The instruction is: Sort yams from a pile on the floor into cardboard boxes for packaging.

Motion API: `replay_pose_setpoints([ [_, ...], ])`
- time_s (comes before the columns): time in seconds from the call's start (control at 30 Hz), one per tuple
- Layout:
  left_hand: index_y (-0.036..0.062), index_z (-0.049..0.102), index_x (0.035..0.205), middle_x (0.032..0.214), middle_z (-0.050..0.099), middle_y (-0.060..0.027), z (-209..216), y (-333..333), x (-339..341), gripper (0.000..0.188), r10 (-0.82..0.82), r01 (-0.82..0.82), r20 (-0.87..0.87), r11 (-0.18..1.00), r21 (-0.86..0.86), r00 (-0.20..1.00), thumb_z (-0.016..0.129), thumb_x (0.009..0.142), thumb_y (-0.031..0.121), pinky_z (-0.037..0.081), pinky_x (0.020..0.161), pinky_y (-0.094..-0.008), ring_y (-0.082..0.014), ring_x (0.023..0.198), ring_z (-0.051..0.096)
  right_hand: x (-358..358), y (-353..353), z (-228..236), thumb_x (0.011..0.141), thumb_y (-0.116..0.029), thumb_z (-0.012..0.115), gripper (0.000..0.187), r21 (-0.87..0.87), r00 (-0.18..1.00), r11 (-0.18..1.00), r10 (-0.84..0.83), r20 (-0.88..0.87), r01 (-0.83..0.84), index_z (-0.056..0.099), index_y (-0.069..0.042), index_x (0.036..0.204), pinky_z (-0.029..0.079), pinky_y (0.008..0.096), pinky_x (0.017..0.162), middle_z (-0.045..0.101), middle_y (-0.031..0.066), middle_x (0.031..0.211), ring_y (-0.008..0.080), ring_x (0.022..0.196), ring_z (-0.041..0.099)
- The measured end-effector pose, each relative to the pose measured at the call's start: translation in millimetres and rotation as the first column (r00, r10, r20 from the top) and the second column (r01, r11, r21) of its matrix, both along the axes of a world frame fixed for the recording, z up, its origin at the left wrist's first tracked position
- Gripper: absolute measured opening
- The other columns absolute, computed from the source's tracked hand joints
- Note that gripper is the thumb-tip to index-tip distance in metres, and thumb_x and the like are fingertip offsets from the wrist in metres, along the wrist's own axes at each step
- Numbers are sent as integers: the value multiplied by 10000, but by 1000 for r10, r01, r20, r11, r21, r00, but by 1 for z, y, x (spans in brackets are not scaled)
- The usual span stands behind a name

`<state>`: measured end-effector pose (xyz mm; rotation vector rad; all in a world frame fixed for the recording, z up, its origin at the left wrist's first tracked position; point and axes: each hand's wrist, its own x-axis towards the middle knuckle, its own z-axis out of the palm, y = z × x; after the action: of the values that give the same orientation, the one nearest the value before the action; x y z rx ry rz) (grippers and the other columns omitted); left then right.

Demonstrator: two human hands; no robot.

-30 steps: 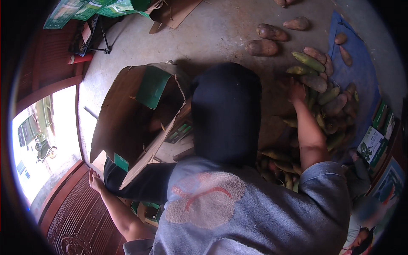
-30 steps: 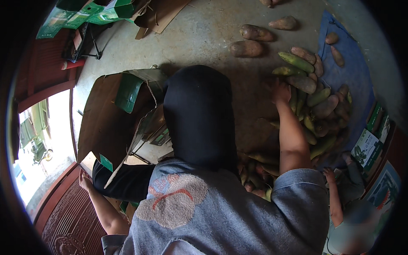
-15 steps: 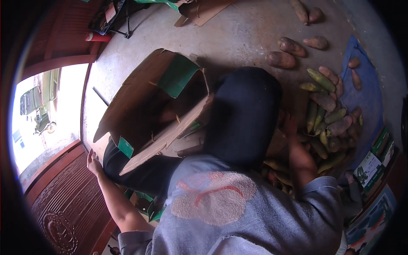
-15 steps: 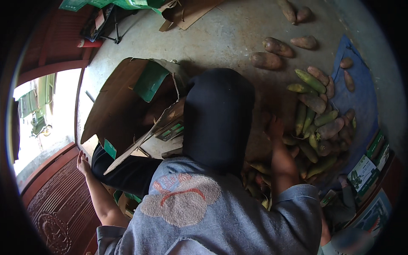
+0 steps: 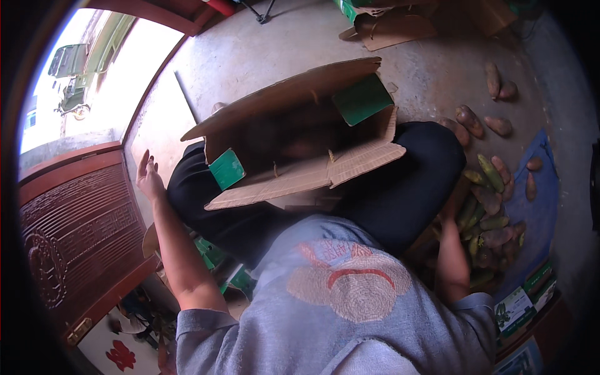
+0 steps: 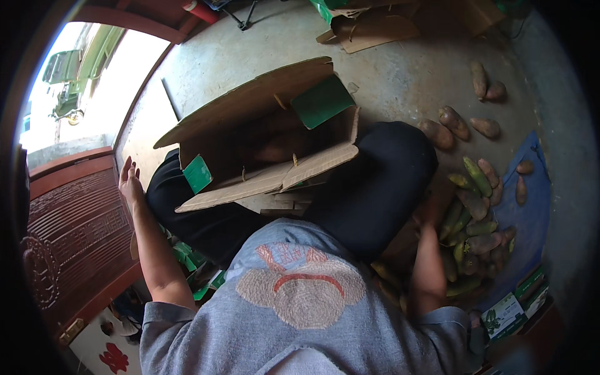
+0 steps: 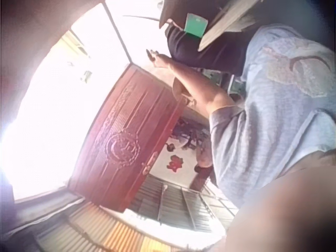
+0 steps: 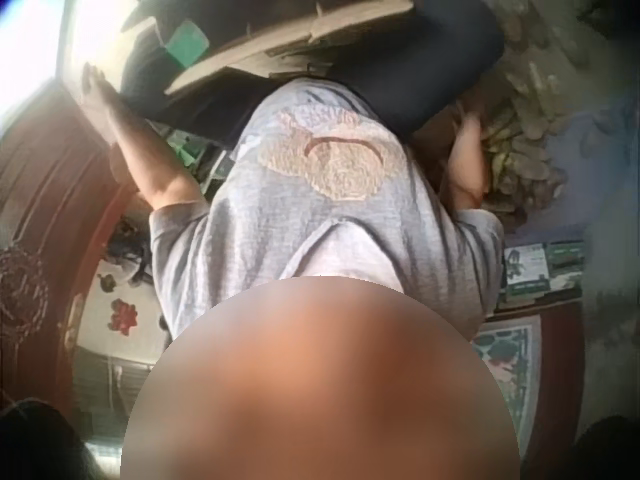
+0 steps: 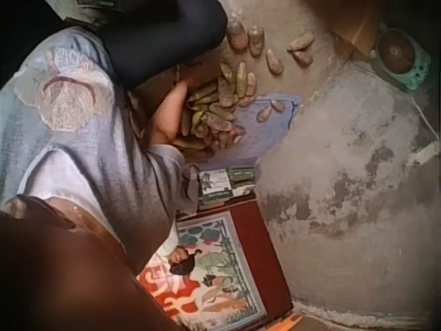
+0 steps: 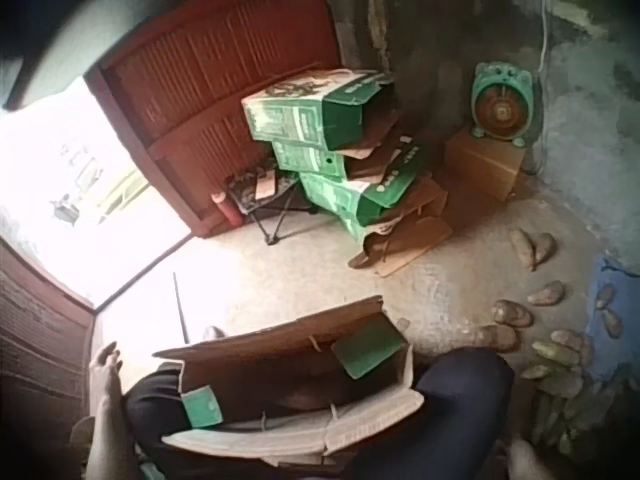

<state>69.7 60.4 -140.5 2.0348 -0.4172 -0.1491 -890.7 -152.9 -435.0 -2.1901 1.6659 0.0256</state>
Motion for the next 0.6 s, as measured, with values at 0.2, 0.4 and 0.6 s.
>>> replay_pose_setpoints([
  [0.2,54,611,1376,1380,615,-137,90,-26,-62,371,-145,152,61,977,-150,988,585,1030,186,457,1091,-408,-252,1283,581,153,-126,282,724,-211,886,877,-9,854,879,-460,242,476,409,-37,1439,410,412,1069,510,215,1431,316,1300,505],
  [0.4,63,577,1411,1451,567,-123,113,-80,-97,550,-748,746,-54,663,-54,661,723,933,292,345,1174,-462,-263,1382,492,316,-148,479,699,-229,868,885,-165,917,986,99,387,-37,435,-50,1451,423,404,1074,571,192,1369,298,1277,549],
  [0.6,78,771,1097,989,758,-106,104,-88,-89,243,-703,732,-209,667,139,680,777,861,134,497,913,-369,-237,1040,656,524,-93,505,589,-245,840,852,-75,594,612,785,174,-787,513,-61,1353,489,463,987,640,155,1205,370,1148,603],
])
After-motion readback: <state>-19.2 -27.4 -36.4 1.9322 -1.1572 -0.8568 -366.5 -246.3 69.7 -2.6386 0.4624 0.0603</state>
